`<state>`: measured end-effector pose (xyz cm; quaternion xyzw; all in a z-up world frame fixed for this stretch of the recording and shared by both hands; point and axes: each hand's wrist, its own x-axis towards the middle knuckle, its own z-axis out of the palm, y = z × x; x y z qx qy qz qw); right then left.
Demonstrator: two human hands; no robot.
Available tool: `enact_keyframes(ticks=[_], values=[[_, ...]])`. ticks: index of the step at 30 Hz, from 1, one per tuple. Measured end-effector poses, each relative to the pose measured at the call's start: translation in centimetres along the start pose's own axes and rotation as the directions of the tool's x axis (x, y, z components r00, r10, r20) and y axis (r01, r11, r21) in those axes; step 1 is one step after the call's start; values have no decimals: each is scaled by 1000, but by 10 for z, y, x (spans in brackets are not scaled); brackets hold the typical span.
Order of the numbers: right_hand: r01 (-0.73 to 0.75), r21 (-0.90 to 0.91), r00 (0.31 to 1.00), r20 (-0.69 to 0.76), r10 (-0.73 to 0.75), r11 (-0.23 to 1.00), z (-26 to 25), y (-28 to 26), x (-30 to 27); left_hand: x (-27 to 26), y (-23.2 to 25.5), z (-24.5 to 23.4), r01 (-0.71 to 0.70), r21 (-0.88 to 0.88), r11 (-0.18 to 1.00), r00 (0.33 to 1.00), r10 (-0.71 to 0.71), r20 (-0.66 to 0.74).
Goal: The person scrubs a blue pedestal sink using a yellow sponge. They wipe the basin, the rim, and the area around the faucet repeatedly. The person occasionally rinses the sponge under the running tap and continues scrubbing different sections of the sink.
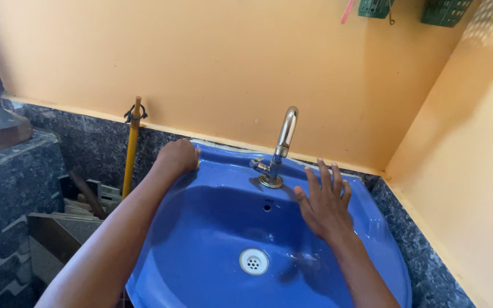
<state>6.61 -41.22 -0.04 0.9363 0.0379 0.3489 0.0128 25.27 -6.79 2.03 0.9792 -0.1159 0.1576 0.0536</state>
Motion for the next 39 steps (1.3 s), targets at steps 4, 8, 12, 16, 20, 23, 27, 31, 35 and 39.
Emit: enact_keyframes(ticks=[4,8,12,16,20,23,27,31,35,39], values=[[-16,84,999,-31,19,996,9,10,6,-34,-4,5,-98,143,985,976,123,-180],[-56,138,997,-49,64,989,12,17,6,-45,-12,7,-188,165,968,975,205,-89],[-59,174,998,-16,62,983,17,18,6,-22,-10,13,-327,310,893,890,401,-216],[-105,190,994,50,97,976,20,20,5,-5,24,26,-185,204,961,956,224,-188],[-136,231,991,31,133,963,20,25,5,-18,61,42,-180,1,984,983,180,-29],[-172,256,985,31,170,951,23,28,2,-34,57,46,-273,-88,958,962,272,-23],[-215,253,976,41,212,943,25,36,2,-29,53,41,-305,-90,948,950,310,49],[-237,247,971,48,232,939,29,38,4,-20,67,46,-274,25,961,962,274,-13],[-261,245,965,55,255,934,31,39,1,-29,68,51,-421,-44,906,905,417,-83],[-273,235,962,76,263,933,33,42,0,-37,55,37,-534,-13,846,842,530,-101]])
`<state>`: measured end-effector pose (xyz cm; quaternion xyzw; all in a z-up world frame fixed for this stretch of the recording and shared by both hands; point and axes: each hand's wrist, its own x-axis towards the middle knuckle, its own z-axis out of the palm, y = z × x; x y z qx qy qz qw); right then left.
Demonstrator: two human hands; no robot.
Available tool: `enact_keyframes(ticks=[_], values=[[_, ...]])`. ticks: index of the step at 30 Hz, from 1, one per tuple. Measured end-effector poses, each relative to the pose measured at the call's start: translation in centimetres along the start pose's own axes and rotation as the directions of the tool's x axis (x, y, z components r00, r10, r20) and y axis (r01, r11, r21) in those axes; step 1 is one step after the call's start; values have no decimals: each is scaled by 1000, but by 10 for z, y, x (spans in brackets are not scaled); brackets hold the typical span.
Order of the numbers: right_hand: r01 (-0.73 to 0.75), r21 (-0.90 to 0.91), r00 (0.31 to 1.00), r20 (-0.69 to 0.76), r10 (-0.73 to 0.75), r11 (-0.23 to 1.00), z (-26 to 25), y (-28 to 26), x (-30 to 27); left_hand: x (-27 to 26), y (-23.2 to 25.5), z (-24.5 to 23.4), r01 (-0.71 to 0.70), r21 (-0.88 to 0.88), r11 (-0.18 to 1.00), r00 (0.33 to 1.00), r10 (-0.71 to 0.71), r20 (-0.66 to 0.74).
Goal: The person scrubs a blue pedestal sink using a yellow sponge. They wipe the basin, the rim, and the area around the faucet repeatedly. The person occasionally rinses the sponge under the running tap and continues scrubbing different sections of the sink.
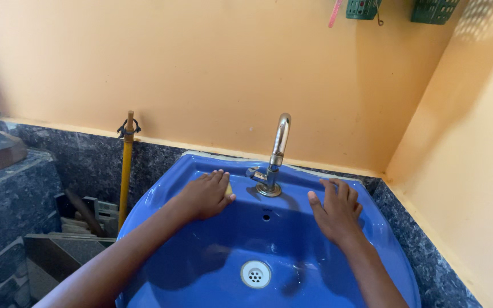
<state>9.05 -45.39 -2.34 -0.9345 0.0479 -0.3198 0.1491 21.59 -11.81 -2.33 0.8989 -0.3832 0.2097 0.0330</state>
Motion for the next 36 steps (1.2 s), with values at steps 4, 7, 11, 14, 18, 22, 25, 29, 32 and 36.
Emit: enact_keyframes(ticks=[4,7,11,14,18,22,25,29,32,36], values=[[-6,-41,1000,25,7,999,3,6,-2,-1,8,-9,201,59,978,978,-204,49],[13,-6,1000,9,-13,1000,5,7,-2,-12,11,-7,51,67,996,998,-47,-49],[15,-28,999,31,-14,1000,6,6,-1,-35,-23,-17,-418,107,902,902,426,-67],[1,-35,999,42,1,999,4,7,-2,-44,-43,-29,-576,106,811,818,570,78],[18,-56,999,47,-15,998,0,2,-4,-61,-40,-32,-732,34,681,640,668,380],[57,-74,997,48,-53,996,-2,-2,-7,-62,-25,-15,-755,121,645,532,494,688],[34,-63,997,66,-30,997,-2,-4,-9,-48,-12,10,-858,125,499,451,611,651],[86,-63,992,99,-80,994,-4,-6,-6,-16,29,48,-953,110,283,286,717,636],[58,-49,992,119,-51,997,-7,-5,-7,-16,39,52,-949,140,282,302,692,655],[21,-35,992,126,-17,999,-13,-4,-5,-35,9,23,-902,193,387,408,613,676]])
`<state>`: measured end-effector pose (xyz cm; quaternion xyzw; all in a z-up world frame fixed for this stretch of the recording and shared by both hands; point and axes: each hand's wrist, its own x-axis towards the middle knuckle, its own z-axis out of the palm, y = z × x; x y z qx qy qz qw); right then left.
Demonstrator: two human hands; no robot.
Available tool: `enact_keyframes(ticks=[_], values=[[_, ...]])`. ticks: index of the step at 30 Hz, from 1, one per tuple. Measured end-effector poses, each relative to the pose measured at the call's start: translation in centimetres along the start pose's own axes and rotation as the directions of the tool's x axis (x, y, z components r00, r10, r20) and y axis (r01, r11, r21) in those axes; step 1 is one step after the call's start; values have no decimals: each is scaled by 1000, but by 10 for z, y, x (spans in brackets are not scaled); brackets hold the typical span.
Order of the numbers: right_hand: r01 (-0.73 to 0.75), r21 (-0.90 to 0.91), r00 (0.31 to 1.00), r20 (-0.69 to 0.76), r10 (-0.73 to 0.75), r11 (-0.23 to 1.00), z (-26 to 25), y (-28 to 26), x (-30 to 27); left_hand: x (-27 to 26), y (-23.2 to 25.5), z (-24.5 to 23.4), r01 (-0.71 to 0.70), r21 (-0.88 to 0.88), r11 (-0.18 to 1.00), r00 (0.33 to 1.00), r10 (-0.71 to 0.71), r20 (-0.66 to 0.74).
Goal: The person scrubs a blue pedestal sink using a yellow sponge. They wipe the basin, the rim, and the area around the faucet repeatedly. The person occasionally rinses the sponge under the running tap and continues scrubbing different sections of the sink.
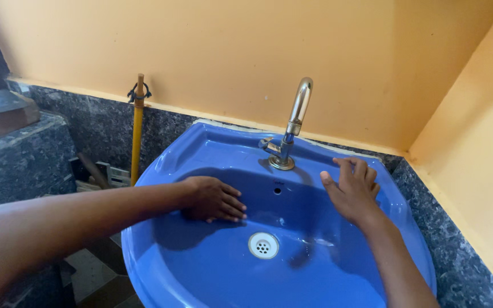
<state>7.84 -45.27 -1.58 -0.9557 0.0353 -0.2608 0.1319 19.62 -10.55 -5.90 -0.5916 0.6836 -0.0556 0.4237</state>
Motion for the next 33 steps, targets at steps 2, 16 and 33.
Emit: enact_keyframes(ticks=[2,16,33], values=[[-1,-22,1000,-2,1,1000,0,2,1,-20,-3,2,34,12,999,999,-34,-1],[-41,-270,999,-21,36,962,-5,24,4,123,-5,-75,78,240,968,896,38,-443],[-135,-238,991,-41,129,962,-17,27,2,116,-11,-81,152,200,968,898,-50,-438]])
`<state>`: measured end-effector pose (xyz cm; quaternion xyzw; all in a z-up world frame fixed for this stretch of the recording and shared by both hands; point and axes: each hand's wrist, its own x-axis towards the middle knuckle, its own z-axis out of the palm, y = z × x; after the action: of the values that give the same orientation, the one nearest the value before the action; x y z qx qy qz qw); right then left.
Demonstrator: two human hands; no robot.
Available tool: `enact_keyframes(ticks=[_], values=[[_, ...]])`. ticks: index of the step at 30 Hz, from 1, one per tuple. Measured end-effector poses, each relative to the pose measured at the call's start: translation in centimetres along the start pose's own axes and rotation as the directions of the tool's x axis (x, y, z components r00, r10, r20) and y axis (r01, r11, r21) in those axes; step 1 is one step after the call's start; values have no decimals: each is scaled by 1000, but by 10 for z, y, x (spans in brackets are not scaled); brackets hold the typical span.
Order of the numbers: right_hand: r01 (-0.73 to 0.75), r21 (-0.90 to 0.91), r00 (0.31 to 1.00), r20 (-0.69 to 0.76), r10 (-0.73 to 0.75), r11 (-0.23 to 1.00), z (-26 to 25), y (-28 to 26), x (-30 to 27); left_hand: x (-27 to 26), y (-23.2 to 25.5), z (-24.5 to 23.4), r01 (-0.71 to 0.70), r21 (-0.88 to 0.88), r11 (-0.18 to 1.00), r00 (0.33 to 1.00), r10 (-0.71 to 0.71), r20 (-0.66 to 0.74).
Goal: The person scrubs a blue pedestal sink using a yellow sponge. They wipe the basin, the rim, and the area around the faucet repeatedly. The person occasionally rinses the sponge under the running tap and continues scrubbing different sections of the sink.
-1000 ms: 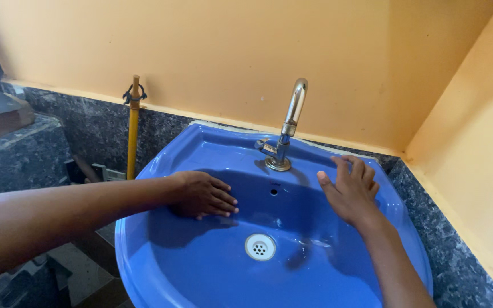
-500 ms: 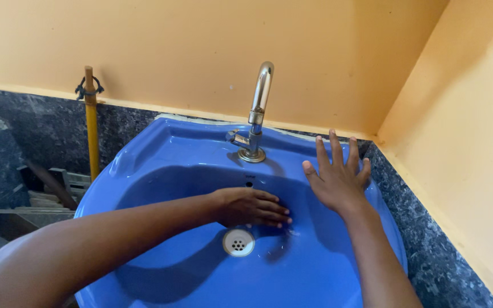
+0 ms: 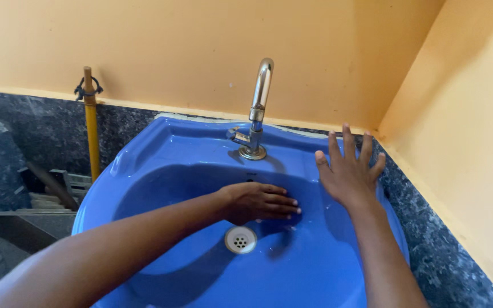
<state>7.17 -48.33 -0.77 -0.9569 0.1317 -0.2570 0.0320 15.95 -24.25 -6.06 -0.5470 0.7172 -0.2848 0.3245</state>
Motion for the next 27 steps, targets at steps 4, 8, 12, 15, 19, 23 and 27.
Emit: enact_keyframes(ticks=[4,8,12,15,19,23,27], values=[[-126,-1,992,17,126,992,-17,10,-4,10,-2,-5,-22,-2,1000,998,22,50],[-268,20,961,81,265,963,-22,23,-10,-25,-21,-5,32,-155,987,999,-37,-26],[-252,-22,961,107,253,967,-17,24,-9,-36,-27,-3,16,-180,983,1000,-15,7],[-225,-39,969,92,227,974,-16,25,-8,-10,-15,-2,27,-175,984,994,-44,-99],[-167,-42,982,76,170,985,-18,20,-7,29,-6,-3,-23,-159,987,997,11,-73],[-162,-34,982,94,165,986,-22,16,-8,17,-9,-9,-12,-151,989,1000,14,16],[-166,3,982,88,166,986,-24,17,-7,-10,-24,-18,-8,-87,996,999,11,34]])
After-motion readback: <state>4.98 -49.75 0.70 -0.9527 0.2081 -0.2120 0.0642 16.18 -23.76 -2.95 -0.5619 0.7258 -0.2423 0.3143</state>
